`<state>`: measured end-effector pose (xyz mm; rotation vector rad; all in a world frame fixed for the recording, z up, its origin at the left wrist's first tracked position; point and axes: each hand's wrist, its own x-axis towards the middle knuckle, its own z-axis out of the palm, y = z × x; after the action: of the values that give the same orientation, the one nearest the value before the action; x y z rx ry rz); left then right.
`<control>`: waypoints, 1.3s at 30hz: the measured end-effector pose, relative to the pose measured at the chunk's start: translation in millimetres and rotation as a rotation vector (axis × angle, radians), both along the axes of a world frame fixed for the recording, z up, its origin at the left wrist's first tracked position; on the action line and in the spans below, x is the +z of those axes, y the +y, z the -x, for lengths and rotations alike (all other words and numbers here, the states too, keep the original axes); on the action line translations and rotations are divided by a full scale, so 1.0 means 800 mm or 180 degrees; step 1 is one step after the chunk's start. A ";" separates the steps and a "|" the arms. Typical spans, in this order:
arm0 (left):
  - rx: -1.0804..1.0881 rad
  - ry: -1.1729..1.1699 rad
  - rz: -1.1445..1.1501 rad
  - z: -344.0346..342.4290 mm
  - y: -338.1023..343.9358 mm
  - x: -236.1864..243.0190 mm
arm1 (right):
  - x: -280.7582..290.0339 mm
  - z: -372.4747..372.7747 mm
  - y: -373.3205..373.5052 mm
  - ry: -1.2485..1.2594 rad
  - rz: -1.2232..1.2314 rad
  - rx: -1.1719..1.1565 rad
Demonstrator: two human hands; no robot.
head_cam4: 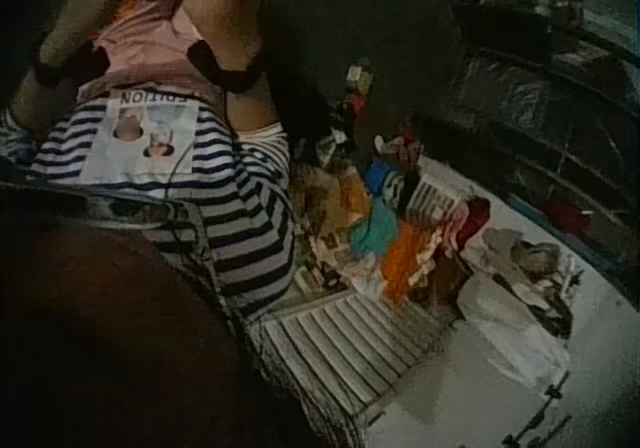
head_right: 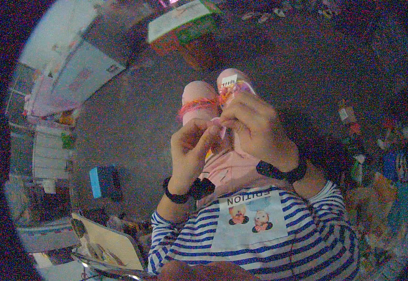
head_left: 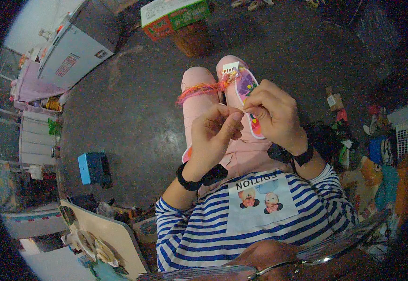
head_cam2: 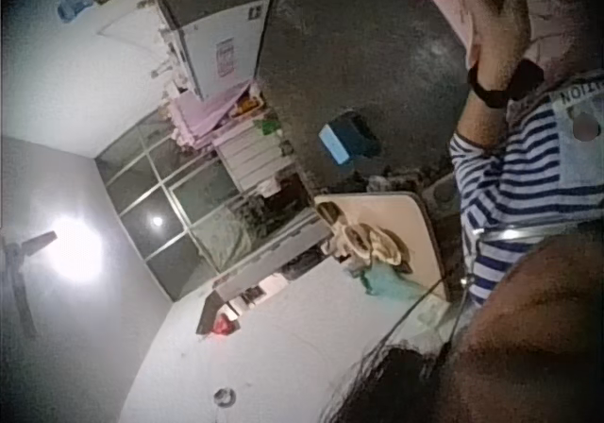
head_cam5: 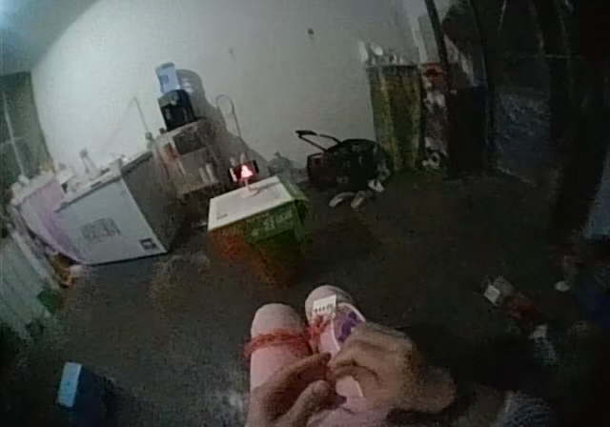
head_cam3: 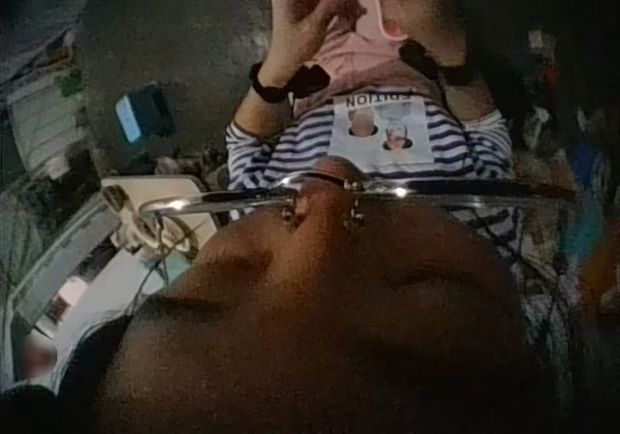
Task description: The person sits on the floor and embroiders a floral pattern onto the insole of a pink slipper using a needle and thread. They pull the thread through the fabric, adjust the slipper, and continue stitching the design.
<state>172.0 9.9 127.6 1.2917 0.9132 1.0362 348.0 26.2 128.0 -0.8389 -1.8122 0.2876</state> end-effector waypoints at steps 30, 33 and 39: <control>-0.0848 -0.1248 -0.2293 0.026 -0.070 0.099 | 0.039 0.004 -0.049 0.1459 0.2091 0.0647; -0.0346 -0.0448 -0.2165 0.021 -0.044 0.085 | 0.035 -0.006 -0.041 0.1672 0.2507 0.0974; 0.0802 0.0512 -0.1930 -0.015 0.006 0.041 | 0.017 -0.009 -0.027 0.1813 0.2530 0.1115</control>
<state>183.9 14.5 160.1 1.8120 0.9332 1.4967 355.5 4.8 142.0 -0.8354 -1.2680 1.3892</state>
